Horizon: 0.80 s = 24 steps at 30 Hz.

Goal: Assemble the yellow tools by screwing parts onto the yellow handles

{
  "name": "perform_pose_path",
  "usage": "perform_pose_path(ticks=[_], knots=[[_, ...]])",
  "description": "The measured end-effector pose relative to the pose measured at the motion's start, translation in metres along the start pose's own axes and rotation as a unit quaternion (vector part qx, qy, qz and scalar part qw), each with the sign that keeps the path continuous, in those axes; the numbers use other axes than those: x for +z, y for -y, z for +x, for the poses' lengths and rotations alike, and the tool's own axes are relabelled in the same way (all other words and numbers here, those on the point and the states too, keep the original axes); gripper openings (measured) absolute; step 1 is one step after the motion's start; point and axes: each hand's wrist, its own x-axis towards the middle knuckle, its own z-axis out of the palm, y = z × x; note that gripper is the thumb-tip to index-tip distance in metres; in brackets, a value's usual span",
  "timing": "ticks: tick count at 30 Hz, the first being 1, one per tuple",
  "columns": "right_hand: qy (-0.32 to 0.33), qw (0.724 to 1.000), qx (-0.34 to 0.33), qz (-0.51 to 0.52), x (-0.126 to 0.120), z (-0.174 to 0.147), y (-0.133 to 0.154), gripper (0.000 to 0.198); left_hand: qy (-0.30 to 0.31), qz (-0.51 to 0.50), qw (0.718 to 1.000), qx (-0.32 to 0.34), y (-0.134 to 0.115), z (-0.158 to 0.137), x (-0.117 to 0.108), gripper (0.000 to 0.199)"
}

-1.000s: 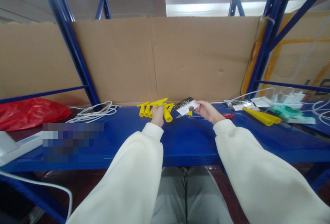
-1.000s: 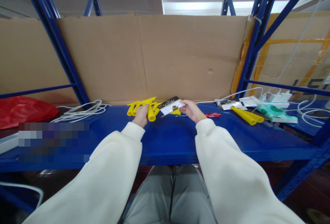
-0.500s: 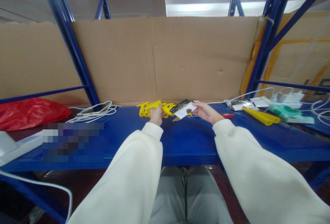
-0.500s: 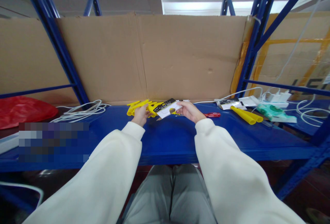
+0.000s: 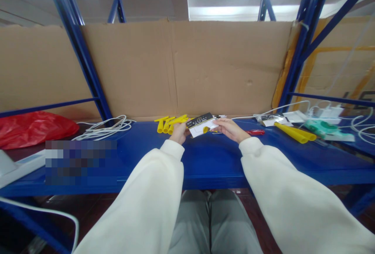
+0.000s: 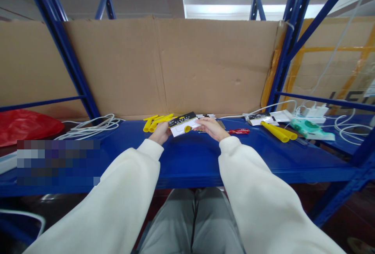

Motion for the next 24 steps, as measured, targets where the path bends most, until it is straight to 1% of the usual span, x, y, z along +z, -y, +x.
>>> perform_pose_path(ticks=[4,6,10,13,15,18,21,24], knots=[[-0.029,0.999,-0.031,0.0,0.003,0.001,-0.003,0.013,0.002,-0.002,1.0,-0.008,-0.002,0.001,0.0,0.011],[-0.048,0.998,-0.042,0.001,0.006,0.001,-0.003,0.014,0.014,0.001,1.0,-0.013,-0.003,0.001,0.0,0.012],[-0.068,0.996,-0.053,-0.005,0.01,0.001,-0.004,0.015,0.06,0.006,0.998,-0.034,-0.002,-0.001,0.003,0.01],[-0.072,0.996,-0.06,-0.011,0.01,0.003,-0.007,0.018,0.11,-0.033,0.993,-0.032,0.0,-0.003,0.007,0.014],[-0.071,0.995,-0.067,-0.014,0.009,0.006,-0.01,0.02,0.121,-0.055,0.991,-0.031,0.0,-0.003,0.008,0.017],[-0.064,0.995,-0.072,-0.022,0.006,0.009,-0.014,0.024,0.099,-0.071,0.992,-0.032,0.0,0.002,0.005,0.015],[-0.058,0.996,-0.065,-0.026,0.004,0.011,-0.017,0.025,0.062,-0.069,0.995,-0.033,0.0,0.006,0.001,0.013],[-0.06,0.996,-0.058,-0.018,0.005,0.011,-0.017,0.023,0.021,-0.057,0.998,-0.035,0.0,0.007,0.0,0.018]])
